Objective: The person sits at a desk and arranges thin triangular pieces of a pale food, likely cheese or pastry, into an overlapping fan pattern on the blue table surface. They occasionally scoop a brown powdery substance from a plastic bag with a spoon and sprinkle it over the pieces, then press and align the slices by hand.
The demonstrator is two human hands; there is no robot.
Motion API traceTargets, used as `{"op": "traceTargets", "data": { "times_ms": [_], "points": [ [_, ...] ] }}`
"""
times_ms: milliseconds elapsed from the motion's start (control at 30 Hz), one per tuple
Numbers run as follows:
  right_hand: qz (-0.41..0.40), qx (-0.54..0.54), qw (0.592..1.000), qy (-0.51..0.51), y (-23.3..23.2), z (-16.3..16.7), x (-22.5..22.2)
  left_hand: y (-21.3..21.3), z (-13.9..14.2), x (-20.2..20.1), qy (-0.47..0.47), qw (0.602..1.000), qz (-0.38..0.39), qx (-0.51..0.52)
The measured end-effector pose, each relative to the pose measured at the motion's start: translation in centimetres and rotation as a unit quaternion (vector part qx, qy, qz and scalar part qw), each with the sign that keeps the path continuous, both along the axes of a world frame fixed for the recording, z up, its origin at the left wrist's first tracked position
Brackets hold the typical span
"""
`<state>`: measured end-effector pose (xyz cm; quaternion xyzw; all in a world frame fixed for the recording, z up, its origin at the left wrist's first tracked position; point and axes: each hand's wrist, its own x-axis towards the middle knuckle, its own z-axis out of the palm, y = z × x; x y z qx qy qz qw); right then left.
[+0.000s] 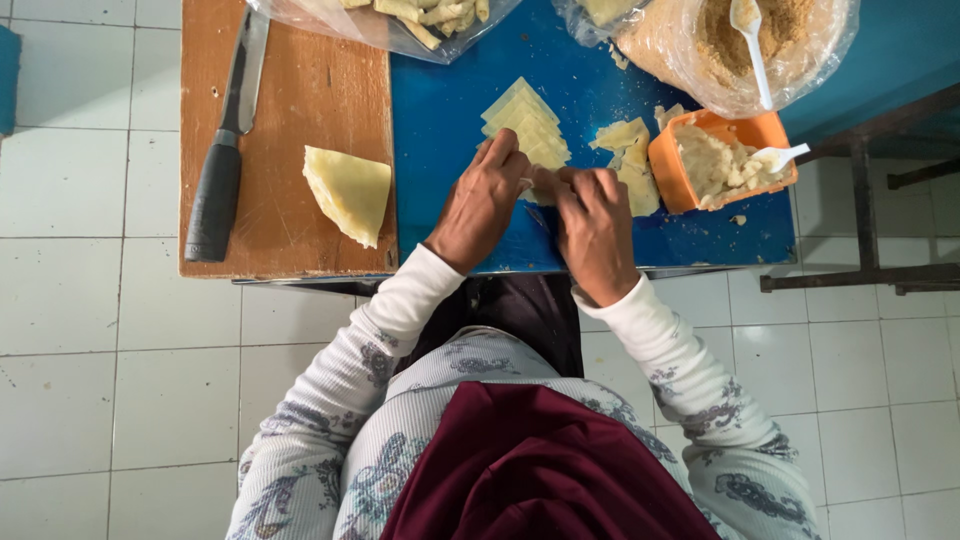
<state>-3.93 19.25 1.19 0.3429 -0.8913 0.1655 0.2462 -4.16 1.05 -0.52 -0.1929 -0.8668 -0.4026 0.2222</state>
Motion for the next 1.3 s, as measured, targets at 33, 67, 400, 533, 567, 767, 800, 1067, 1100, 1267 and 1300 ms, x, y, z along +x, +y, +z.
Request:
{"op": "traceTargets", "data": {
  "times_ms": [33,67,400,533,567,767,800,1067,1100,1267,1300],
  "points": [
    [-0.005,0.011,1.000,0.008,0.0,0.0,0.3,0.0,0.0,0.1,0.003,1.000,0.007,-0.003],
    [-0.010,0.022,1.000,0.016,-0.1,0.1,0.5,0.1,-0.1,0.5,0.006,1.000,0.015,-0.006],
    [-0.051,0.102,0.993,-0.009,-0.7,-0.1,-2.8,0.6,0.1,4.3,0.049,0.990,0.055,-0.117],
    [-0.006,0.057,0.997,-0.048,-0.3,0.5,-5.0,0.6,0.4,4.6,0.009,0.990,0.028,-0.135],
    [0.012,0.033,0.997,-0.066,-0.3,0.7,-5.4,0.5,0.5,4.7,0.005,0.991,0.028,-0.130],
    [0.064,-0.002,0.990,-0.126,-0.6,0.8,-5.6,0.7,0.7,4.7,0.011,0.989,0.040,-0.141],
    [0.063,0.009,0.991,-0.119,-0.6,0.8,-5.6,0.8,0.6,4.7,0.014,0.989,0.043,-0.142],
    [0.115,-0.124,0.958,-0.231,0.2,0.0,-8.6,1.1,0.3,4.5,0.022,0.982,0.056,-0.181],
    [0.117,-0.161,0.940,-0.276,0.6,0.0,-9.2,1.1,0.4,4.5,0.024,0.981,0.056,-0.183],
    [0.085,-0.271,0.850,-0.445,1.1,1.7,-11.7,1.1,0.7,4.6,0.028,0.980,0.055,-0.190],
    [0.079,-0.276,0.847,-0.448,0.6,2.4,-12.3,1.1,0.7,4.6,0.031,0.979,0.055,-0.193]
  ]
}}
